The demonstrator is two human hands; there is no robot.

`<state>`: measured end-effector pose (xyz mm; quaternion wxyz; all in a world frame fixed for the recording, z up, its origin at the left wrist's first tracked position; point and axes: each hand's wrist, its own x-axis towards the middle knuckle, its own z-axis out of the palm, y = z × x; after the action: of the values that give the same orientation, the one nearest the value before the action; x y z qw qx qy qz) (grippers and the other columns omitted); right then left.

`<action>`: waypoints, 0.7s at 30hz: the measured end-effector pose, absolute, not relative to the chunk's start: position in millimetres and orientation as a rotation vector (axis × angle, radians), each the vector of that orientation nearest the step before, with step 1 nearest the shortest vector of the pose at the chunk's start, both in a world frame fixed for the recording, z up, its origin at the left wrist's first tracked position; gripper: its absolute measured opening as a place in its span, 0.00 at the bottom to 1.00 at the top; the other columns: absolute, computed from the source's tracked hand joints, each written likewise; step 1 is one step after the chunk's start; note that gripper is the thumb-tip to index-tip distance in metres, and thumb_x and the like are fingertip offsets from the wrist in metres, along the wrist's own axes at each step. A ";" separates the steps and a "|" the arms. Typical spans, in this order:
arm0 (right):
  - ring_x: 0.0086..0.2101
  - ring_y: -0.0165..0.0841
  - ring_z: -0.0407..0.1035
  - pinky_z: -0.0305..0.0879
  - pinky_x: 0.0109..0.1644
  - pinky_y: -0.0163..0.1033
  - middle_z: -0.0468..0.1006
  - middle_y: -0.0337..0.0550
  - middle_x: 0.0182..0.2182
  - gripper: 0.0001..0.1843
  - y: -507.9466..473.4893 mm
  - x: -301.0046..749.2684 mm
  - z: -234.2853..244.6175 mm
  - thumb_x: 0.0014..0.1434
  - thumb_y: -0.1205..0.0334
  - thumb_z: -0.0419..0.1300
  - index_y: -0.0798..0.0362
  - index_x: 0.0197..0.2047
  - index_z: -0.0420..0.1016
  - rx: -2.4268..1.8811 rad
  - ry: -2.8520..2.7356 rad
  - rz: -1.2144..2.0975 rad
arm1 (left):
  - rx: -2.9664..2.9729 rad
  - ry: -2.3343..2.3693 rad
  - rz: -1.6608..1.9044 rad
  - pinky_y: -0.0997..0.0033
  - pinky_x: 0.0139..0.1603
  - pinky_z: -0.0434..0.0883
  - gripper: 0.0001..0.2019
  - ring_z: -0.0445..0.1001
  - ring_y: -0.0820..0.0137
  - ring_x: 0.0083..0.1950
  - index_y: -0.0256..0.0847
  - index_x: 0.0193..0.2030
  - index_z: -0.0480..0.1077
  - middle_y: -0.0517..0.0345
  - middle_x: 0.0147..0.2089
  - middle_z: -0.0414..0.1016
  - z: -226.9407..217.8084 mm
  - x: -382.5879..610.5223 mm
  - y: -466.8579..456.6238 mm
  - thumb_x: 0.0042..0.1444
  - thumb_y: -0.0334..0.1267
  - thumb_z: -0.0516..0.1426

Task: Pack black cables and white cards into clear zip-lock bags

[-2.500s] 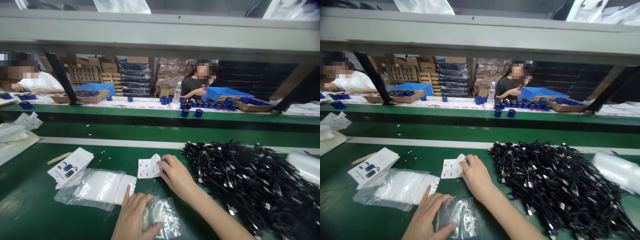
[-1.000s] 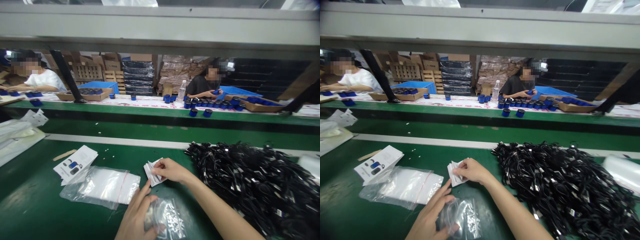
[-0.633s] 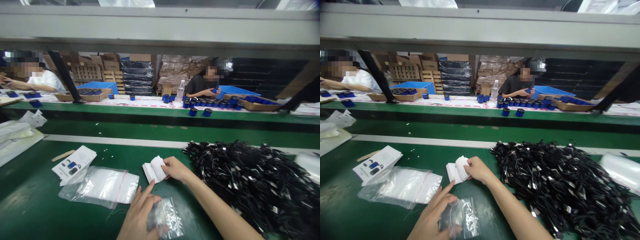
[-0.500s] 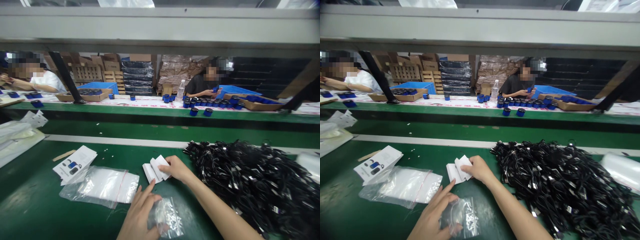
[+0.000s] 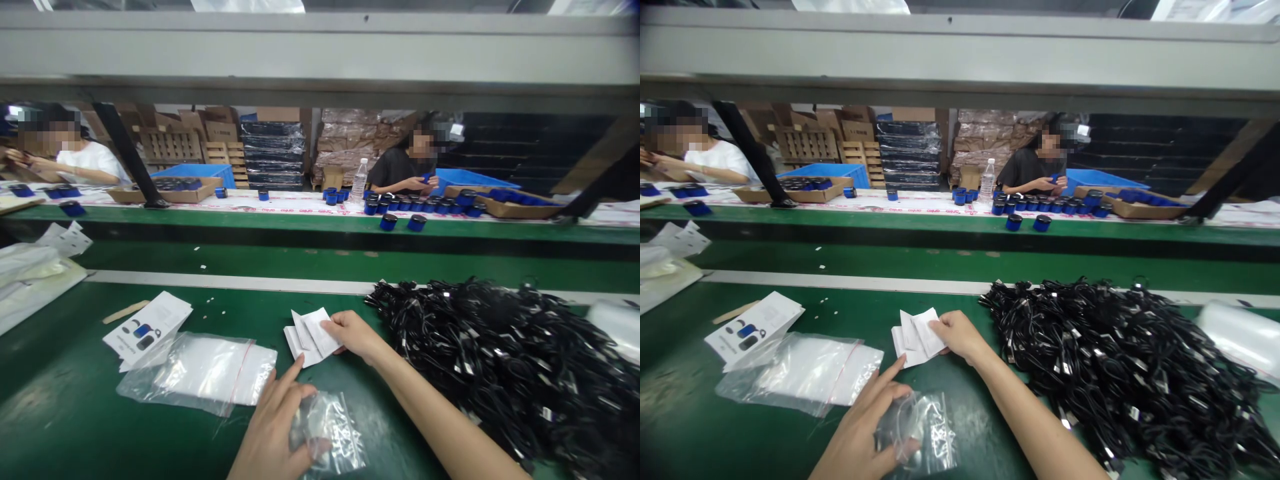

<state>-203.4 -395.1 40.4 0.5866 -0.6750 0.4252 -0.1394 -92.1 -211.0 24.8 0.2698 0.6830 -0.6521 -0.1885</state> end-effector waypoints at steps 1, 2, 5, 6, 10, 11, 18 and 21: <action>0.19 0.24 0.63 0.63 0.24 0.31 0.67 0.31 0.17 0.14 -395.1 -205.6 41.3 0.59 0.61 0.56 0.56 0.23 0.65 -1.583 0.985 -0.333 | 1.838 -1.727 -0.488 0.39 0.61 0.54 0.20 0.59 0.53 0.63 0.47 0.46 0.68 0.50 0.66 0.55 25.8 -92.8 -209.6 0.51 0.56 0.54; 0.19 0.25 0.63 0.62 0.24 0.31 0.67 0.32 0.17 0.13 -395.1 -208.4 42.7 0.58 0.61 0.56 0.56 0.23 0.65 -1.596 0.977 -0.343 | 1.835 -1.695 -0.473 0.39 0.61 0.54 0.20 0.59 0.54 0.63 0.47 0.45 0.68 0.51 0.65 0.56 27.0 -93.5 -208.1 0.51 0.56 0.55; 0.20 0.26 0.62 0.59 0.23 0.31 0.68 0.33 0.17 0.11 -395.6 -219.2 47.2 0.52 0.59 0.59 0.56 0.23 0.66 -1.657 0.959 -0.401 | 1.842 -1.619 -0.485 0.40 0.60 0.57 0.20 0.58 0.53 0.63 0.49 0.44 0.69 0.55 0.64 0.60 30.6 -94.8 -204.5 0.49 0.58 0.55; 0.20 0.26 0.61 0.57 0.23 0.31 0.67 0.33 0.17 0.12 -396.2 -222.3 47.9 0.50 0.58 0.60 0.56 0.22 0.66 -1.686 0.960 -0.430 | 1.850 -1.601 -0.499 0.40 0.60 0.58 0.20 0.58 0.52 0.63 0.50 0.44 0.69 0.56 0.63 0.60 31.5 -94.9 -203.9 0.49 0.58 0.56; 0.20 0.26 0.59 0.50 0.22 0.31 0.66 0.33 0.17 0.15 -398.3 -223.3 42.8 0.45 0.54 0.63 0.55 0.21 0.65 -1.794 0.993 -0.529 | 1.837 -1.601 -0.521 0.45 0.59 0.61 0.20 0.60 0.54 0.62 0.50 0.44 0.69 0.56 0.64 0.59 32.9 -94.5 -204.6 0.48 0.57 0.57; 0.20 0.26 0.59 0.49 0.21 0.31 0.66 0.33 0.17 0.15 -398.1 -220.5 40.5 0.46 0.53 0.63 0.55 0.20 0.65 -1.815 0.996 -0.531 | 1.827 -1.609 -0.516 0.48 0.58 0.63 0.20 0.61 0.54 0.61 0.49 0.45 0.69 0.55 0.64 0.58 33.0 -94.3 -204.8 0.49 0.56 0.57; 0.30 0.32 0.72 0.66 0.33 0.34 0.78 0.41 0.31 0.18 -383.7 -211.0 49.8 0.57 0.50 0.54 0.56 0.40 0.73 -2.003 0.760 -0.392 | 1.904 -1.594 -0.465 0.57 0.52 0.71 0.23 0.64 0.55 0.60 0.48 0.46 0.71 0.51 0.64 0.59 36.6 -88.6 -197.8 0.48 0.58 0.56; 0.41 0.39 0.69 0.63 0.46 0.41 0.76 0.45 0.40 0.23 -373.9 -221.3 59.7 0.48 0.54 0.65 0.54 0.46 0.72 -2.187 0.733 -0.416 | 1.922 -1.656 -0.455 0.58 0.50 0.72 0.25 0.65 0.53 0.59 0.46 0.47 0.71 0.49 0.64 0.59 36.1 -83.7 -194.9 0.47 0.59 0.56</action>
<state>-221.3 -373.9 59.7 0.3886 -0.8598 0.2881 -0.1635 -83.7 -194.9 36.1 0.2781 0.7162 -0.6172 -0.1697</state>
